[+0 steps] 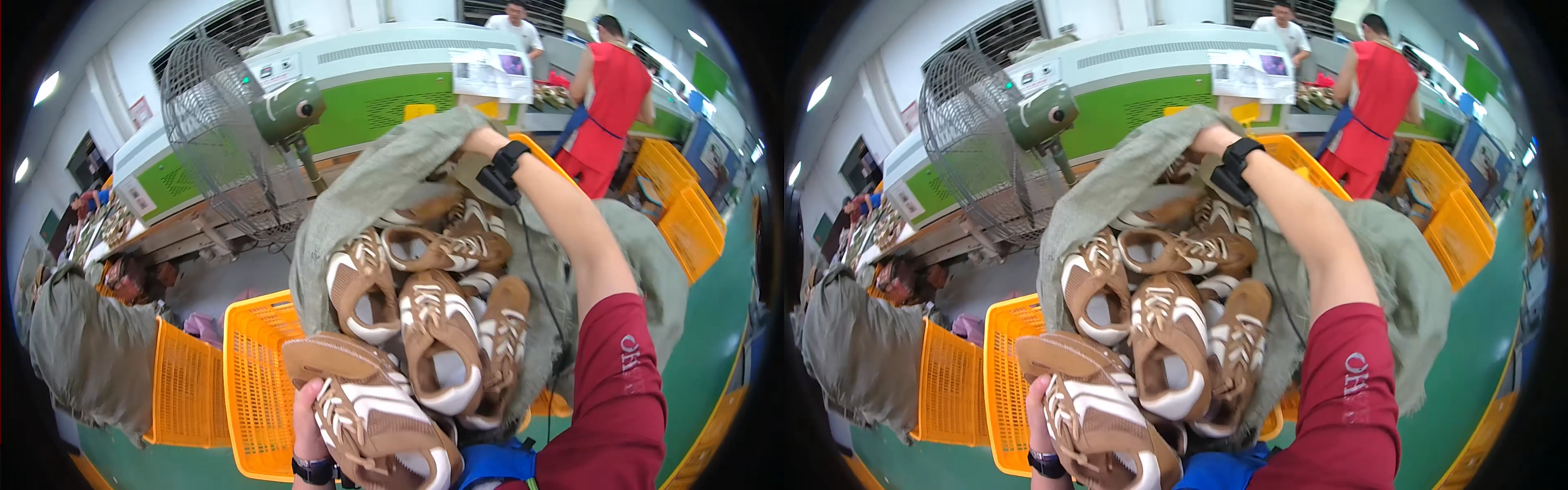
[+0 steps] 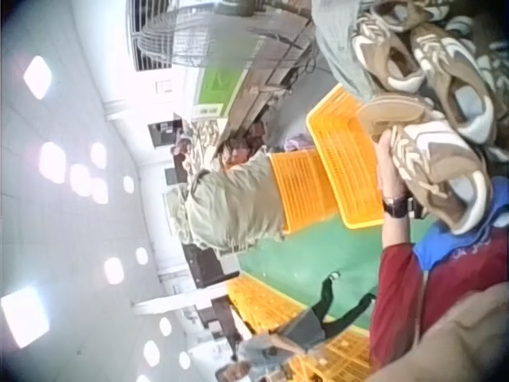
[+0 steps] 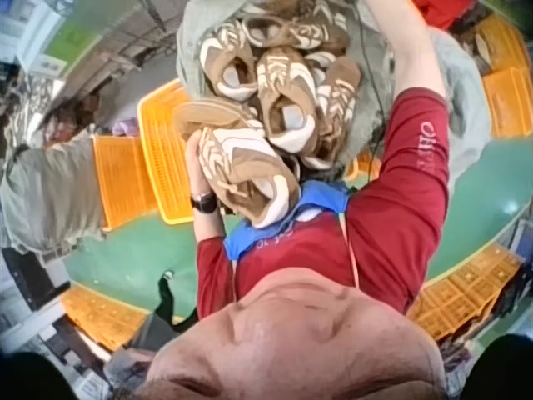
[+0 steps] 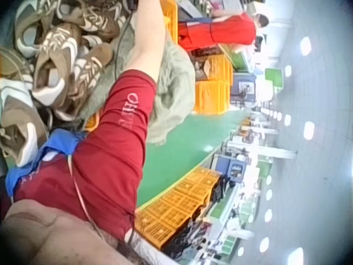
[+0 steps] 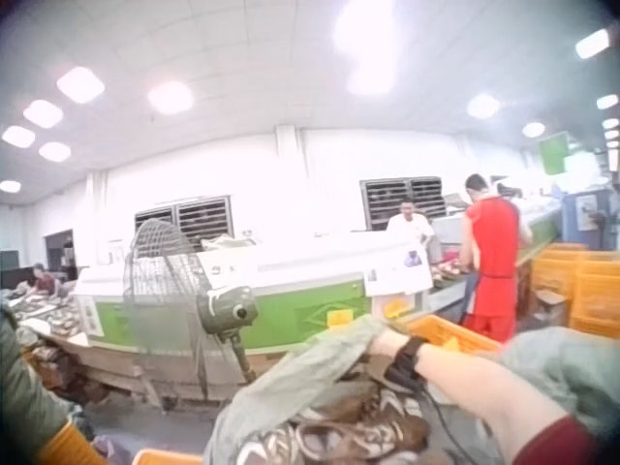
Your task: The recorder takes shoes from a large bag and matches them with the corresponding shoe lasts on a production table.
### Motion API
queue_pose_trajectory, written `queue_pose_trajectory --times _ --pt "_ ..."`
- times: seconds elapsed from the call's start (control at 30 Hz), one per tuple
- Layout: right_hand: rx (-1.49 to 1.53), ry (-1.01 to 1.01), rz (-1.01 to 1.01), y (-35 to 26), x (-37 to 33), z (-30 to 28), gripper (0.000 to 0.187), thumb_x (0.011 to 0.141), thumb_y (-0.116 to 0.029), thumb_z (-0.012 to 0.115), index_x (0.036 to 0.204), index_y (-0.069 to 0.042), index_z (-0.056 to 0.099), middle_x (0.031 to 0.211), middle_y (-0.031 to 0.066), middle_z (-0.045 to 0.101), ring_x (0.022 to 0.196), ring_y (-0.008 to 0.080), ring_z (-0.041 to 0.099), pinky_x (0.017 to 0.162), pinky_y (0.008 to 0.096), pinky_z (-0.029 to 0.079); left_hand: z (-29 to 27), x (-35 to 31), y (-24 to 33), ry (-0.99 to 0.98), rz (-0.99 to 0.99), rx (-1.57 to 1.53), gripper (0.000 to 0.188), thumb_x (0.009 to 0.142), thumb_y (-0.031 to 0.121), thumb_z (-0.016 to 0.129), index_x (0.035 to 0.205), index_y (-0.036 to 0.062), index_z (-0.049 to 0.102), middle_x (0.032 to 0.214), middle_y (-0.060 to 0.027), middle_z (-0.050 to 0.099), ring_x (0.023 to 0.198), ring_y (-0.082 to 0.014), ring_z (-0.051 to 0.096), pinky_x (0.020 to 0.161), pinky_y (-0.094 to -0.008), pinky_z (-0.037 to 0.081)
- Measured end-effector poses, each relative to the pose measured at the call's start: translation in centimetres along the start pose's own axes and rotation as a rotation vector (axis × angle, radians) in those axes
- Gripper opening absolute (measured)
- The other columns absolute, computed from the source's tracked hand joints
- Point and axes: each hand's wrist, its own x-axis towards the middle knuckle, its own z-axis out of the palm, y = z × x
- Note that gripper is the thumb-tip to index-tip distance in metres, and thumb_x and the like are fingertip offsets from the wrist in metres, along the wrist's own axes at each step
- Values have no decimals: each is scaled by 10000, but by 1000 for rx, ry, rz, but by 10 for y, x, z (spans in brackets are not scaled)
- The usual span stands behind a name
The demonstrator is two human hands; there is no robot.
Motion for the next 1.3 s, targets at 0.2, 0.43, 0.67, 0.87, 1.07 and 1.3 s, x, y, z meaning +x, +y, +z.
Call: queue_pose_trajectory --times 0.2,0.43,0.67,0.87,1.07,1.3 --pt "1520 474 823 -20 -147 -177 306 853 -169 624 1121 -29 580 1001 28 639 856 162 638 818 309 496 23 -20 9 -132 -14 52 403 872 352 474 1077 14 555 956 -128 644 836 -237 629 773 -348 524" --pt "1947 721 828 -54 -219 -230 263 861 -163 619 1092 -45 572 1048 74 636 956 188 617 847 345 500 16 -1 10 -253 62 70 289 856 202 519 1038 -20 555 903 -101 645 783 -189 636 719 -306 530" --pt "1938 220 376 -197 -130 -255 300 892 -211 559 1118 -15 539 1066 69 606 951 146 588 841 315 487 38 -47 37 -401 106 288 320 904 270 472 1065 21 592 996 -77 637 899 -156 617 784 -295 502" --pt "992 -38 35 -319 -116 -185 323 704 -206 723 847 18 540 759 136 604 672 231 565 639 327 465 35 -37 -5 -437 203 310 703 911 309 503 1417 79 73 1347 -125 342 1168 -168 439 927 -292 431" --pt "776 11 -108 -328 -107 -189 421 628 -255 777 789 -2 480 714 197 552 688 368 566 606 391 452 25 -66 3 -518 147 21 568 920 263 462 1398 140 179 1324 -77 385 1142 -173 464 995 -329 365" --pt "801 -114 -216 -345 -70 -183 544 753 -544 606 899 -21 564 820 183 617 795 347 611 651 436 479 22 -103 45 -305 -49 195 444 870 255 530 1247 31 459 1117 -99 586 983 -169 592 855 -301 487"
